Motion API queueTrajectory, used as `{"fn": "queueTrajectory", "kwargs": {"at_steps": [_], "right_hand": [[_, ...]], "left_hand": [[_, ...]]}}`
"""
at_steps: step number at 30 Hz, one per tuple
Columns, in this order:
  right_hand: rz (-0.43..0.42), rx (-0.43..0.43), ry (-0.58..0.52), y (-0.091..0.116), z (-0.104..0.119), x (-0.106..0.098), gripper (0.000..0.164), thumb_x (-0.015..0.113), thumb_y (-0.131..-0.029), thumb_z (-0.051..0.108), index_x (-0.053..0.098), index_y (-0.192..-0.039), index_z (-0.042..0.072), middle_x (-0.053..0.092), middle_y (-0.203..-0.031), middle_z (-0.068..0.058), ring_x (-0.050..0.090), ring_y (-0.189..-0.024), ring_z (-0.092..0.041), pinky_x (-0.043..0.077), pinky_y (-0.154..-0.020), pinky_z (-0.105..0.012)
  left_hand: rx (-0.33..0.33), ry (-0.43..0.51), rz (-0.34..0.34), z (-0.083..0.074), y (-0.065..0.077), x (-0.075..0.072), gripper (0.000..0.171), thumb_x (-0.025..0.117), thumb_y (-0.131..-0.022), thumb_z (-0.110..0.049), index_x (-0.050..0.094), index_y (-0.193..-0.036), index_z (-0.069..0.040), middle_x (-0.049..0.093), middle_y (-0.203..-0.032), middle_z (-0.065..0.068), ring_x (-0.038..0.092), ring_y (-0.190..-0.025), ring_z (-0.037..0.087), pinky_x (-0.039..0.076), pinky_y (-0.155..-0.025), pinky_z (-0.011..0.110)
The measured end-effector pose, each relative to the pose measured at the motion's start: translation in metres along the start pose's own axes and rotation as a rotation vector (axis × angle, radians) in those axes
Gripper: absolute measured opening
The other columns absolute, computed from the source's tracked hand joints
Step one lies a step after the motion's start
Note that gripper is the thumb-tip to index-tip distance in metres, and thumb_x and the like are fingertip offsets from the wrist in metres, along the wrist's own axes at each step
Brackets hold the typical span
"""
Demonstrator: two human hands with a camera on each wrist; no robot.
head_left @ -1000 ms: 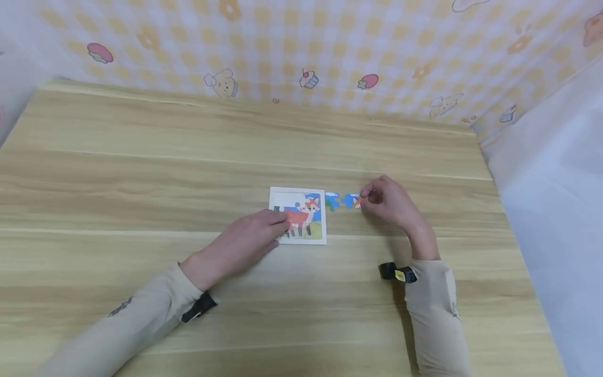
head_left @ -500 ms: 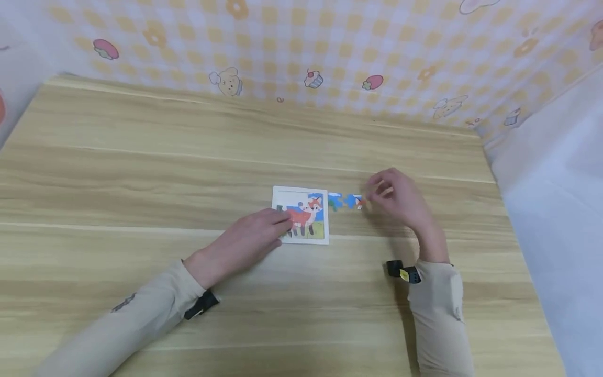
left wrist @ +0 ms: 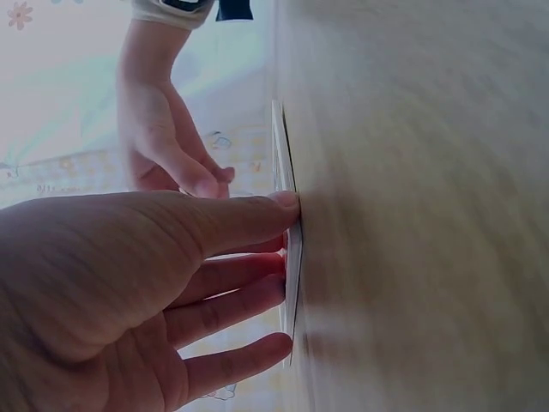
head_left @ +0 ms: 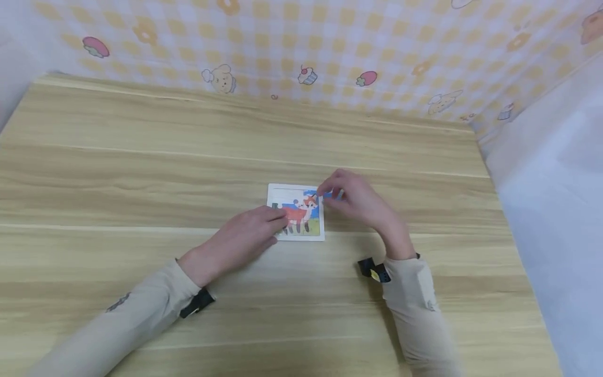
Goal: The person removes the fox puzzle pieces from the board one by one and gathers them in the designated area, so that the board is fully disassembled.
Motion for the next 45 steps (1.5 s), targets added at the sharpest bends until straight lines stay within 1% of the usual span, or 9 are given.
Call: {"fn": "queueTrajectory", "kwargs": {"at_steps": [4,10,13,19,27,32,40,42,45], "right_hand": [[0.049,0.005,0.013,-0.011,0.003,0.012,0.014,0.066,-0.084,0.004,0.071,-0.098,0.005,0.06,-0.093,-0.006,0.054,-0.08,-0.018,0.046,-0.07,-0.031],[0.128,0.095,0.116,-0.019,0.004,0.024,0.018,0.066,-0.084,0.005,0.071,-0.101,0.007,0.056,-0.091,-0.004,0.051,-0.08,-0.018,0.044,-0.07,-0.027],[0.149,0.112,0.151,-0.02,0.005,0.026,0.019,0.066,-0.085,0.006,0.07,-0.104,0.008,0.055,-0.09,-0.004,0.05,-0.078,-0.018,0.044,-0.068,-0.027],[0.134,0.116,0.158,-0.02,0.005,0.028,0.019,0.066,-0.084,0.004,0.068,-0.103,0.008,0.054,-0.093,-0.004,0.05,-0.077,-0.017,0.044,-0.067,-0.026],[0.093,0.153,0.083,-0.02,0.002,0.033,0.019,0.063,-0.082,-0.003,0.065,-0.099,0.007,0.041,-0.104,-0.008,0.048,-0.077,-0.017,0.043,-0.066,-0.026],[0.085,0.169,0.069,-0.019,0.001,0.034,0.02,0.06,-0.083,-0.004,0.063,-0.098,0.008,0.037,-0.11,-0.009,0.049,-0.077,-0.018,0.044,-0.066,-0.026],[0.062,0.111,0.147,-0.019,0.003,0.035,0.019,0.065,-0.08,-0.004,0.064,-0.094,0.009,0.048,-0.1,-0.006,0.043,-0.091,-0.019,0.04,-0.076,-0.029],[0.061,0.131,0.141,-0.019,0.003,0.034,0.02,0.066,-0.08,-0.003,0.063,-0.097,0.007,0.049,-0.101,-0.006,0.045,-0.091,-0.02,0.041,-0.077,-0.029],[0.054,0.19,0.117,-0.018,0.002,0.031,0.03,0.069,-0.079,-0.001,0.059,-0.107,0.005,0.05,-0.103,-0.007,0.049,-0.09,-0.02,0.045,-0.078,-0.029]], "left_hand": [[0.001,-0.009,-0.001,0.001,0.0,0.001,0.041,0.072,-0.081,-0.011,0.061,-0.119,0.001,0.058,-0.122,0.015,0.055,-0.11,0.029,0.047,-0.088,0.04],[0.01,-0.018,-0.008,0.003,-0.001,0.004,0.04,0.072,-0.081,-0.011,0.062,-0.118,0.0,0.058,-0.122,0.015,0.055,-0.109,0.028,0.048,-0.086,0.039],[0.001,-0.01,-0.004,0.003,-0.001,0.006,0.04,0.072,-0.081,-0.011,0.061,-0.118,0.0,0.058,-0.122,0.015,0.055,-0.109,0.028,0.048,-0.086,0.04],[-0.005,0.019,-0.016,0.004,-0.001,0.005,0.04,0.071,-0.081,-0.01,0.061,-0.119,0.0,0.057,-0.123,0.015,0.054,-0.11,0.028,0.047,-0.087,0.04],[-0.007,0.031,-0.029,0.005,-0.001,0.006,0.038,0.072,-0.081,-0.01,0.063,-0.117,-0.001,0.058,-0.121,0.014,0.055,-0.107,0.026,0.048,-0.084,0.039],[-0.003,0.035,-0.031,0.005,-0.002,0.006,0.037,0.071,-0.081,-0.009,0.063,-0.116,-0.001,0.058,-0.121,0.014,0.055,-0.106,0.026,0.049,-0.083,0.04],[0.001,0.042,-0.038,0.006,-0.002,0.007,0.035,0.07,-0.082,-0.009,0.063,-0.115,-0.001,0.058,-0.121,0.015,0.055,-0.106,0.027,0.049,-0.083,0.04],[0.002,0.039,-0.04,0.005,-0.001,0.006,0.035,0.07,-0.082,-0.009,0.063,-0.115,-0.001,0.058,-0.121,0.014,0.055,-0.106,0.027,0.049,-0.083,0.04],[-0.002,0.033,-0.032,0.005,-0.001,0.006,0.036,0.071,-0.082,-0.01,0.063,-0.116,-0.002,0.058,-0.122,0.014,0.055,-0.107,0.026,0.049,-0.084,0.039]]}}
Point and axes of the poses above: each hand's wrist, its own y-axis away from the middle knuckle, its own x-axis out of the palm, z = x × y, the point moved 3 cm from there along -y, towards the middle knuckle
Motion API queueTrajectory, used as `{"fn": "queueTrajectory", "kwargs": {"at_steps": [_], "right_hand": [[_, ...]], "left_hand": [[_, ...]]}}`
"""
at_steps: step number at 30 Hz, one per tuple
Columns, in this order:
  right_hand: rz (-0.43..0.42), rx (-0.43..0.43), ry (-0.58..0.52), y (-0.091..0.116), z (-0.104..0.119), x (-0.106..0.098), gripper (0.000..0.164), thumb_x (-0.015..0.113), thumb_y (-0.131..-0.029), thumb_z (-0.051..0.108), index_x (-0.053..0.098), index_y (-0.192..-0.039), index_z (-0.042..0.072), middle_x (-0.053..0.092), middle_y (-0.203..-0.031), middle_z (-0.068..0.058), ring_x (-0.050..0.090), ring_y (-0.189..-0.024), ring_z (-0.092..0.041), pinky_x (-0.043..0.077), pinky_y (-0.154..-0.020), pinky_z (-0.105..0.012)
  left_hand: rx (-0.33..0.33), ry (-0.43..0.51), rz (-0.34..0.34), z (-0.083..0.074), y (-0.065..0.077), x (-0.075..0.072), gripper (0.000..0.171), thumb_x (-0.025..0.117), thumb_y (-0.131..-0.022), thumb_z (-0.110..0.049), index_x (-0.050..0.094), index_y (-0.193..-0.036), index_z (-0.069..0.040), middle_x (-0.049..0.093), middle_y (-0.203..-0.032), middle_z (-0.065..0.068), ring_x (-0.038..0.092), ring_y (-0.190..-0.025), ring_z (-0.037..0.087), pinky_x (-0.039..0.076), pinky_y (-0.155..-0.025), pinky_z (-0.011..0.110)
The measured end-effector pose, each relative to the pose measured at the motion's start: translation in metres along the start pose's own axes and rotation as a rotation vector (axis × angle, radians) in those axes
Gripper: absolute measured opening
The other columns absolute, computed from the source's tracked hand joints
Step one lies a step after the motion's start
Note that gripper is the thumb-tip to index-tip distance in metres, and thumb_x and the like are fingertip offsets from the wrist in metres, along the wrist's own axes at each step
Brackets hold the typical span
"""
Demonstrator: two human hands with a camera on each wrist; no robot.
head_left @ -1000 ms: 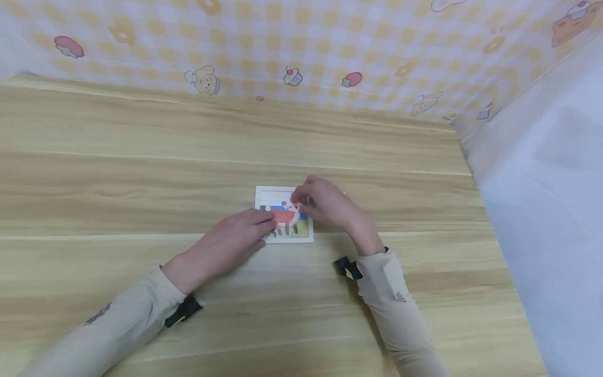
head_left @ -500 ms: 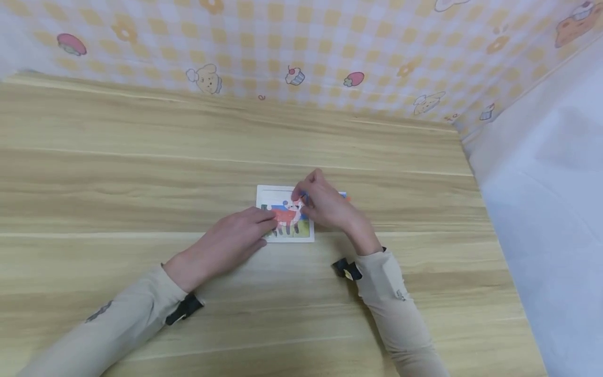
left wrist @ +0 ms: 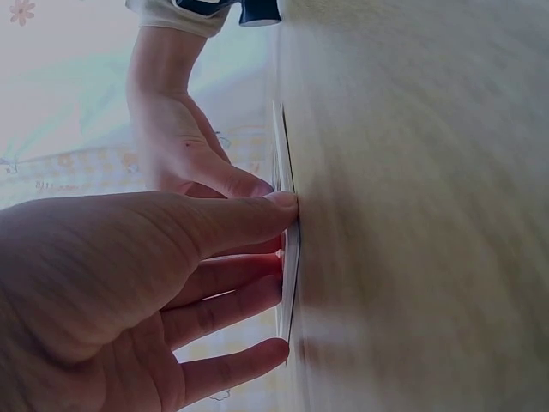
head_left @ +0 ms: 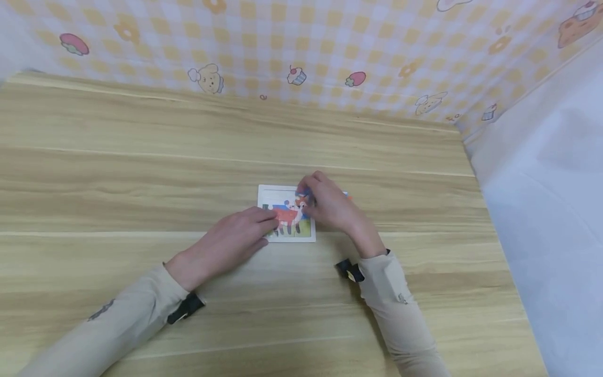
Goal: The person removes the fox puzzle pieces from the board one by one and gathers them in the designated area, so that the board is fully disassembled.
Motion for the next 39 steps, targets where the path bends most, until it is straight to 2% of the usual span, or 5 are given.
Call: {"fn": "queueTrajectory", "kwargs": {"at_steps": [4,14,18,31,39], "right_hand": [[-0.01,0.038,-0.014,0.002,-0.0041,-0.0034,0.04,0.071,-0.078,-0.001,0.055,-0.114,0.001,0.054,-0.103,-0.008,0.053,-0.092,-0.02,0.047,-0.079,-0.029],[-0.042,-0.023,0.053,0.0031,-0.0047,-0.0045,0.036,0.071,-0.078,0.001,0.063,-0.113,0.002,0.052,-0.097,-0.007,0.053,-0.084,-0.019,0.047,-0.072,-0.029],[-0.051,-0.021,0.081,0.0036,-0.0055,-0.0044,0.036,0.071,-0.078,0.003,0.064,-0.114,0.003,0.053,-0.097,-0.007,0.052,-0.085,-0.019,0.046,-0.073,-0.03],[-0.081,-0.011,0.06,0.0035,-0.0066,-0.0062,0.031,0.073,-0.076,0.002,0.064,-0.106,0.003,0.055,-0.094,-0.007,0.053,-0.084,-0.021,0.047,-0.074,-0.031],[-0.088,-0.017,0.087,0.0036,-0.007,-0.0074,0.032,0.075,-0.076,0.006,0.065,-0.106,0.006,0.055,-0.1,-0.007,0.051,-0.093,-0.023,0.043,-0.083,-0.037]], "left_hand": [[-0.004,-0.005,0.02,-0.0006,0.0,-0.0005,0.038,0.071,-0.082,-0.011,0.063,-0.118,-0.002,0.058,-0.122,0.013,0.055,-0.108,0.026,0.049,-0.084,0.039],[-0.004,-0.017,0.037,-0.0012,-0.0004,-0.0011,0.039,0.07,-0.083,-0.013,0.061,-0.119,-0.002,0.057,-0.124,0.014,0.054,-0.111,0.026,0.047,-0.087,0.04],[-0.007,-0.01,0.041,-0.0009,-0.0007,-0.0009,0.039,0.07,-0.083,-0.013,0.061,-0.12,-0.002,0.057,-0.124,0.014,0.054,-0.111,0.026,0.047,-0.087,0.04],[-0.008,-0.007,0.038,-0.0011,0.0001,-0.0014,0.038,0.07,-0.083,-0.012,0.061,-0.119,-0.002,0.057,-0.124,0.014,0.054,-0.11,0.026,0.048,-0.086,0.039],[0.0,-0.015,0.035,-0.0002,-0.0002,-0.0024,0.04,0.07,-0.083,-0.013,0.061,-0.12,-0.002,0.057,-0.123,0.014,0.054,-0.11,0.026,0.048,-0.087,0.039]]}}
Point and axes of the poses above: each hand's wrist, its own y-axis away from the middle knuckle, its own x-axis out of the palm, z = x × y, the point moved 3 cm from there along -y, towards the middle knuckle
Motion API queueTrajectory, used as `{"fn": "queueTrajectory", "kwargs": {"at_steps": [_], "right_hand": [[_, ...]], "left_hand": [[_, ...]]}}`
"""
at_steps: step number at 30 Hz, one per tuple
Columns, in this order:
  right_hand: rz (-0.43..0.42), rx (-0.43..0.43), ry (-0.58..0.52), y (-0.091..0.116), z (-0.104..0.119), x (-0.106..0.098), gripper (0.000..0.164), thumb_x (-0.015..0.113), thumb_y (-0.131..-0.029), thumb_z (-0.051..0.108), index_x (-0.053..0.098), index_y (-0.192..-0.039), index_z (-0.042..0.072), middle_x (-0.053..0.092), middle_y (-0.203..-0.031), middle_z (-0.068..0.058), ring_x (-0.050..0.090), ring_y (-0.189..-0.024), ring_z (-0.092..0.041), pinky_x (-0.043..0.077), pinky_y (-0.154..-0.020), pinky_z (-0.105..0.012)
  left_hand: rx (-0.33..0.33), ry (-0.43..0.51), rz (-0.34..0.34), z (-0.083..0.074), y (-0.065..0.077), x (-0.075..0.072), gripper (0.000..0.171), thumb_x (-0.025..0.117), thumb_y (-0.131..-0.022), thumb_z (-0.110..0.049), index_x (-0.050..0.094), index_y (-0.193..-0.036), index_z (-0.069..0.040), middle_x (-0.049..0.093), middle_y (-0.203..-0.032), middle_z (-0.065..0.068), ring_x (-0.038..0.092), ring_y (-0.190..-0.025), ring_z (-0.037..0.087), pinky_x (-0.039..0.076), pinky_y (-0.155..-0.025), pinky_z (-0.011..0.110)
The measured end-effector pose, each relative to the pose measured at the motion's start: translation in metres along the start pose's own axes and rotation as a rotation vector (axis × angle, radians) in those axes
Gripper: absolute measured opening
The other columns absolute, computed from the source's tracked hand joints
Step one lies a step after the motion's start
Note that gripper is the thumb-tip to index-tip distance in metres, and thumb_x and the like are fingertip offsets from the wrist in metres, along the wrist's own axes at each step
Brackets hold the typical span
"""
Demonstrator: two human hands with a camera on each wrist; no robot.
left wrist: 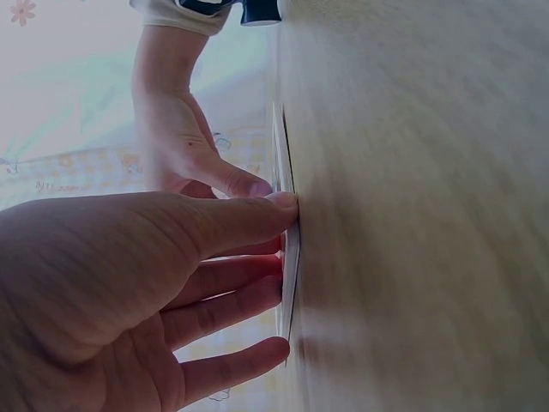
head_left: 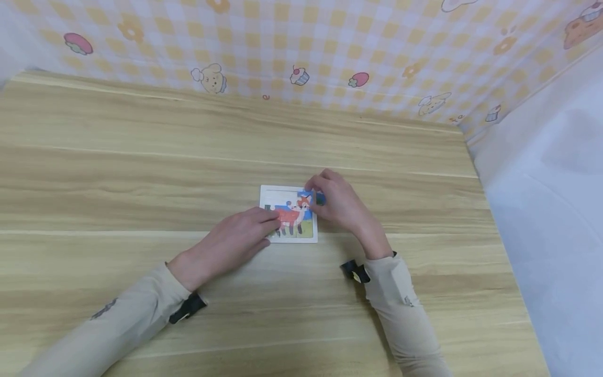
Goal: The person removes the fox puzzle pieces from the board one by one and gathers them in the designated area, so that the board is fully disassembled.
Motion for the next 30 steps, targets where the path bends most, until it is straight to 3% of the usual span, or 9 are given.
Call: {"fn": "queueTrajectory", "kwargs": {"at_steps": [15,30], "right_hand": [[-0.027,0.013,-0.013,0.004,-0.008,-0.006,0.032,0.075,-0.077,0.009,0.065,-0.107,0.004,0.055,-0.099,-0.008,0.052,-0.091,-0.022,0.045,-0.08,-0.034],[-0.064,0.047,-0.094,0.012,-0.027,-0.02,0.036,0.074,-0.075,0.006,0.064,-0.109,0.004,0.054,-0.098,-0.01,0.053,-0.09,-0.024,0.046,-0.078,-0.037]], "left_hand": [[0.001,0.027,0.017,-0.002,-0.001,0.0,0.04,0.07,-0.083,-0.013,0.061,-0.12,-0.002,0.057,-0.125,0.012,0.053,-0.113,0.025,0.046,-0.09,0.039],[-0.008,0.03,0.006,0.0,0.001,0.0,0.04,0.072,-0.081,-0.01,0.062,-0.119,-0.002,0.058,-0.124,0.014,0.053,-0.112,0.028,0.046,-0.09,0.04]]}}
Point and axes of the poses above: each hand's wrist, its own y-axis away from the middle knuckle, its own x-axis out of the palm, z = x × y, the point moved 3 cm from there along -y, towards the middle knuckle
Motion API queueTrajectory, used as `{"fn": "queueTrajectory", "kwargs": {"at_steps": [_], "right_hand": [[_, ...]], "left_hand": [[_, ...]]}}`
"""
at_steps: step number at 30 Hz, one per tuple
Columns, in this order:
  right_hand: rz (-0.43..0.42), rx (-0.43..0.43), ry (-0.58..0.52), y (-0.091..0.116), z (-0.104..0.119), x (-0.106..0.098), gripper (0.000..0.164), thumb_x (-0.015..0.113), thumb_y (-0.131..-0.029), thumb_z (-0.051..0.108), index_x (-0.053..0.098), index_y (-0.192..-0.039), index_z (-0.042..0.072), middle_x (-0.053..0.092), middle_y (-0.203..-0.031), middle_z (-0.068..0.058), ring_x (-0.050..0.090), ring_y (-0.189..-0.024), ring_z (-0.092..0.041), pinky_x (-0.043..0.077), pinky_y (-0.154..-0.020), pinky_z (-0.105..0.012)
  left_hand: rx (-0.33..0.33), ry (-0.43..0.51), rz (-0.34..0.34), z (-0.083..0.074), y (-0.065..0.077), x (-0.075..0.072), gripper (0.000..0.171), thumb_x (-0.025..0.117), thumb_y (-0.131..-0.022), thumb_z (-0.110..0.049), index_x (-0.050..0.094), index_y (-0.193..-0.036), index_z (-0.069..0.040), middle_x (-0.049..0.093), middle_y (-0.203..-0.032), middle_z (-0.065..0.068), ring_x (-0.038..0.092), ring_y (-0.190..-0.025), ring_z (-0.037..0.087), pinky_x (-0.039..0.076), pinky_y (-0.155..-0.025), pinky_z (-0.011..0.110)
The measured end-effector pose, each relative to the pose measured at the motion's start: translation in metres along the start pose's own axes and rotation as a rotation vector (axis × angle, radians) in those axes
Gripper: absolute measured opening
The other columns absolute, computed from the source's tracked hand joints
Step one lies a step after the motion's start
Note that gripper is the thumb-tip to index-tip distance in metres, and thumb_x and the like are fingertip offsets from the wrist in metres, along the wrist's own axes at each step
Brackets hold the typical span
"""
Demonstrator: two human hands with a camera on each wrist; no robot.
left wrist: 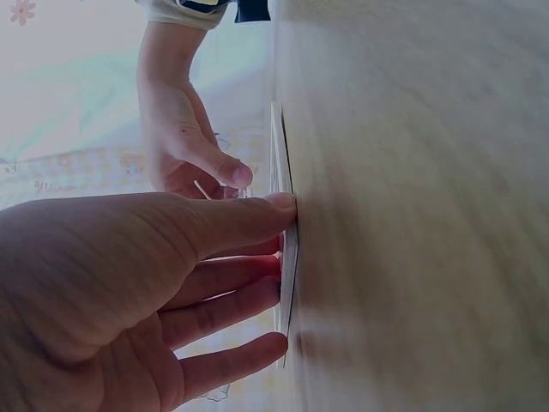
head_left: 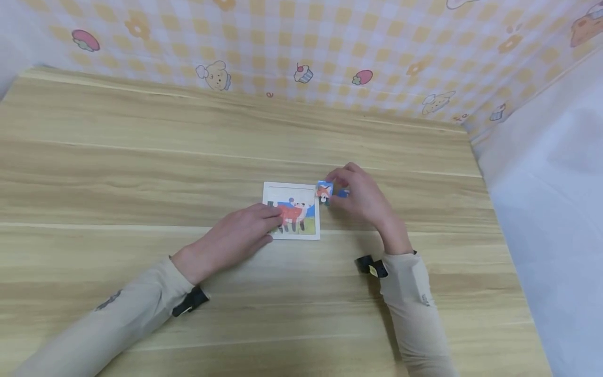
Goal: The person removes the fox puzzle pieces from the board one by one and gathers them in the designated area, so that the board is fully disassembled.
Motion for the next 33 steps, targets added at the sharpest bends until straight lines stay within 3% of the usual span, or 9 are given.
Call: {"fn": "queueTrajectory", "kwargs": {"at_steps": [7,17,33], "right_hand": [[-0.016,0.038,-0.021,0.006,-0.012,-0.012,0.036,0.075,-0.075,0.003,0.063,-0.109,0.004,0.055,-0.099,-0.013,0.051,-0.092,-0.027,0.044,-0.079,-0.04],[-0.003,0.068,-0.016,0.009,-0.018,-0.017,0.035,0.073,-0.077,0.003,0.063,-0.111,0.003,0.054,-0.1,-0.013,0.05,-0.092,-0.027,0.044,-0.079,-0.04],[-0.02,0.076,-0.019,0.015,-0.032,-0.027,0.035,0.074,-0.075,0.001,0.064,-0.109,0.003,0.056,-0.095,-0.01,0.051,-0.088,-0.025,0.043,-0.076,-0.038]], "left_hand": [[-0.035,0.049,0.025,0.0,-0.001,0.0,0.041,0.071,-0.082,-0.011,0.061,-0.121,-0.001,0.056,-0.126,0.014,0.05,-0.118,0.03,0.04,-0.097,0.043],[-0.057,0.053,0.029,0.001,-0.001,0.001,0.04,0.07,-0.083,-0.011,0.061,-0.12,-0.001,0.056,-0.126,0.014,0.05,-0.118,0.031,0.04,-0.096,0.045],[-0.038,0.027,0.027,0.001,0.0,0.0,0.039,0.07,-0.083,-0.012,0.061,-0.12,-0.001,0.056,-0.126,0.015,0.05,-0.118,0.031,0.041,-0.095,0.045]]}}
Point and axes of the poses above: each hand's wrist, its own y-axis away from the middle knuckle, its own x-axis out of the palm, z = x × y, the point moved 3 cm from there along -y, towards the middle knuckle
